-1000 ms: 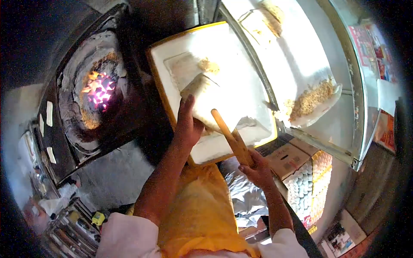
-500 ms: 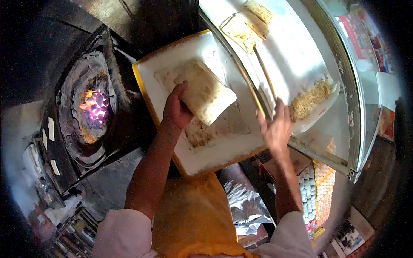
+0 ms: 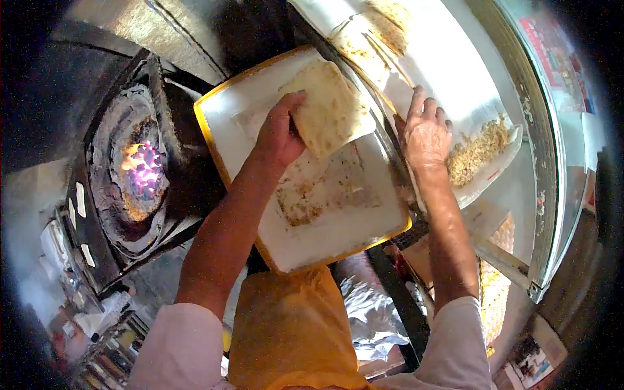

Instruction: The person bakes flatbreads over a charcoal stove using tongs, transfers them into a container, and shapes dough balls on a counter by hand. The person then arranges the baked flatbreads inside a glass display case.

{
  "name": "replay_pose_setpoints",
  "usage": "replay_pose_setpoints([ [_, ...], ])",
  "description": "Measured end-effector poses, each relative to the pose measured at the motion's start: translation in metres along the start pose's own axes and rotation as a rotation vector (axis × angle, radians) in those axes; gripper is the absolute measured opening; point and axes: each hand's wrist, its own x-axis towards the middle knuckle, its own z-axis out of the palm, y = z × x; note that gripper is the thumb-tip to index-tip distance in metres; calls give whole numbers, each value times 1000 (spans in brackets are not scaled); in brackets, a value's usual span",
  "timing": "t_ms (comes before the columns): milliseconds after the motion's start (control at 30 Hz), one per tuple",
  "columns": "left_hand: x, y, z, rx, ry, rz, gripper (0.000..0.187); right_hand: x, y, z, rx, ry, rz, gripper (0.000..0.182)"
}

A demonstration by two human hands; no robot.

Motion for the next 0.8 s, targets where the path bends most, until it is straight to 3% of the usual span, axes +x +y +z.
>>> replay_pose_setpoints([
  [33,3,-3,-1,6,-1,-3,49,0,1,-1,-47,86,-19,67],
  [133,1,-11,-4,-6,105,36,48,-1,-2,-8,22,-39,45,71],
  [200,0,-15,-1,-34,98,37,48,-10,-5,-16,246,-92,177,76],
  [233,1,-13,7,-35,97,38,48,-14,-10,-32,485,-224,313,72],
  [333,21,-8,31,34,33,106,49,-37,-2,-7,1235,-101,420,57],
  [433,68,1,61,-50,-118,127,50,-55,-1,-31,1166,-217,576,56],
  [500,80,2,83,47,51,224,49,-67,3,-8,1232,-206,607,53],
  [533,87,-4,63,52,44,224,49,-71,5,0,1305,-194,639,50],
  [567,96,-16,20,366,31,161,47,-73,4,-7,1346,-224,652,50],
  [633,77,-26,6,550,66,35,40,-77,1,-10,1386,-227,663,51],
  [667,45,-36,12,416,113,-23,35,-80,-2,-11,1416,-235,664,53],
  [733,3,-50,0,446,180,-145,31,-87,-11,-14,1456,-256,668,54],
  [800,-38,-66,-30,611,105,-244,30,-95,-24,-11,1500,-285,652,56],
])
